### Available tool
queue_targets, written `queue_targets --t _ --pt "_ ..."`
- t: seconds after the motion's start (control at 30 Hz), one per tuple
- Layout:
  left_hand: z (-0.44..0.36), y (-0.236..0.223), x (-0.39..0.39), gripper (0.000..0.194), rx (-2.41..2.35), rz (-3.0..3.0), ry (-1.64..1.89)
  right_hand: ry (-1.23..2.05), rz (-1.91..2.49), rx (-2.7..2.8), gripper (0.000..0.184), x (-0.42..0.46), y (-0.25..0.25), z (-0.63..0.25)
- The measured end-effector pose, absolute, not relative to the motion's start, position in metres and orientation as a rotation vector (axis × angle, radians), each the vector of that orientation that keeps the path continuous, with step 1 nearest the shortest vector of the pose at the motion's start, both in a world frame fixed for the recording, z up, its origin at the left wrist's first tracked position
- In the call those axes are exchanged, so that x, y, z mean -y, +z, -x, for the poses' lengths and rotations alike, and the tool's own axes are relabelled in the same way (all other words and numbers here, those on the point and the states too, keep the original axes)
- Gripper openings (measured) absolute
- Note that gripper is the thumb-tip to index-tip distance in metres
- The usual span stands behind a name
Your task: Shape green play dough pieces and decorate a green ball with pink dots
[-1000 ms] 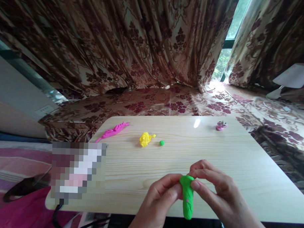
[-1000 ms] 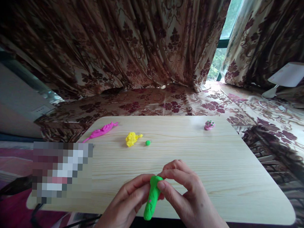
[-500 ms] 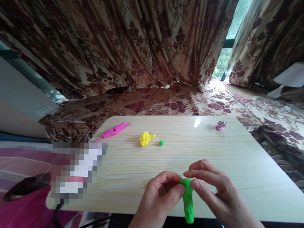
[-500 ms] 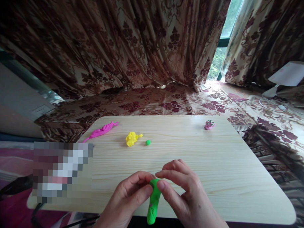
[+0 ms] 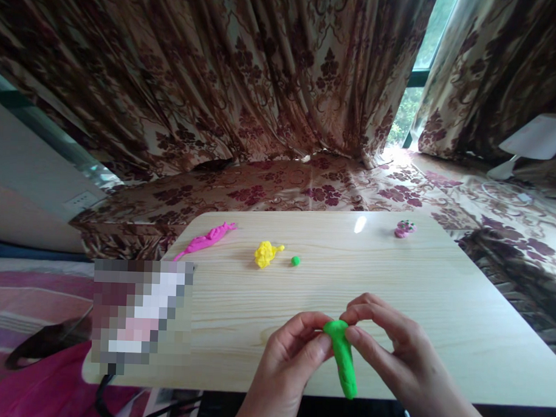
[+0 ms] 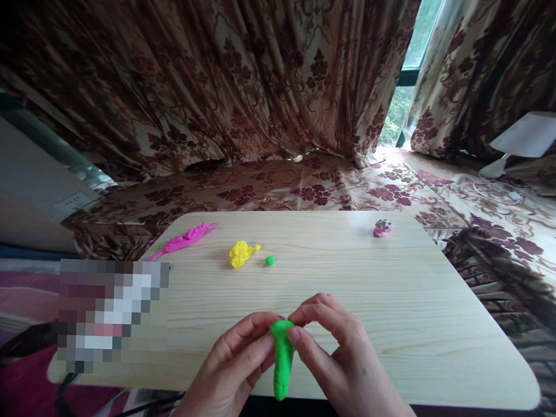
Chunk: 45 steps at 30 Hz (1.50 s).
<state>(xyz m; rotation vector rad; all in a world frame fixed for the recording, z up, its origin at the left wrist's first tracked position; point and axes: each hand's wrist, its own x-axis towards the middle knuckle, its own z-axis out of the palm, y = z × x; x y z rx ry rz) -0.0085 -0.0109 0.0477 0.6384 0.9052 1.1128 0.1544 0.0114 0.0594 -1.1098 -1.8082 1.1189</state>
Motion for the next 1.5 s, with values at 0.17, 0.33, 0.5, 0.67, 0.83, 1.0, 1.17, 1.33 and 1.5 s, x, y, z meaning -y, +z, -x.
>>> queue_targets --t 0.17,0.33,0.5,0.67,0.83,1.0,1.17,1.33,1.5 --pt "0.009 0.049 0.01 0.018 -0.975 -0.825 1.127 1.135 1.102 1.819 0.006 -0.011 0.061 -0.153" --pt "0.007 0.048 0.01 0.016 -1.009 -0.835 1.12 1.144 1.061 1.843 0.006 -0.01 0.061 -0.154" --pt "0.006 0.047 0.01 0.017 -1.029 -0.843 1.087 1.078 1.063 1.844 0.007 -0.011 0.059 -0.153" --pt "0.007 0.047 0.01 0.019 -1.027 -0.816 1.066 1.093 1.075 1.828 0.014 -0.01 0.06 -0.153" --pt "0.005 0.047 0.01 0.018 -1.038 -0.814 1.057 1.123 1.113 1.853 0.011 -0.01 0.064 -0.151" --pt "0.006 0.047 0.009 0.017 -1.025 -0.817 1.054 1.128 1.1 1.819 0.013 -0.011 0.059 -0.152" --pt "0.008 0.044 0.011 0.019 -0.988 -0.715 1.078 1.158 1.137 1.733 0.015 -0.011 0.058 -0.157" --pt "0.007 0.051 0.01 0.018 -1.04 -0.788 1.097 1.14 1.14 1.795 0.013 -0.011 0.057 -0.156" --pt "0.008 0.056 0.007 0.011 -1.109 -1.037 1.096 1.106 1.125 1.794 0.013 -0.011 0.056 -0.154"
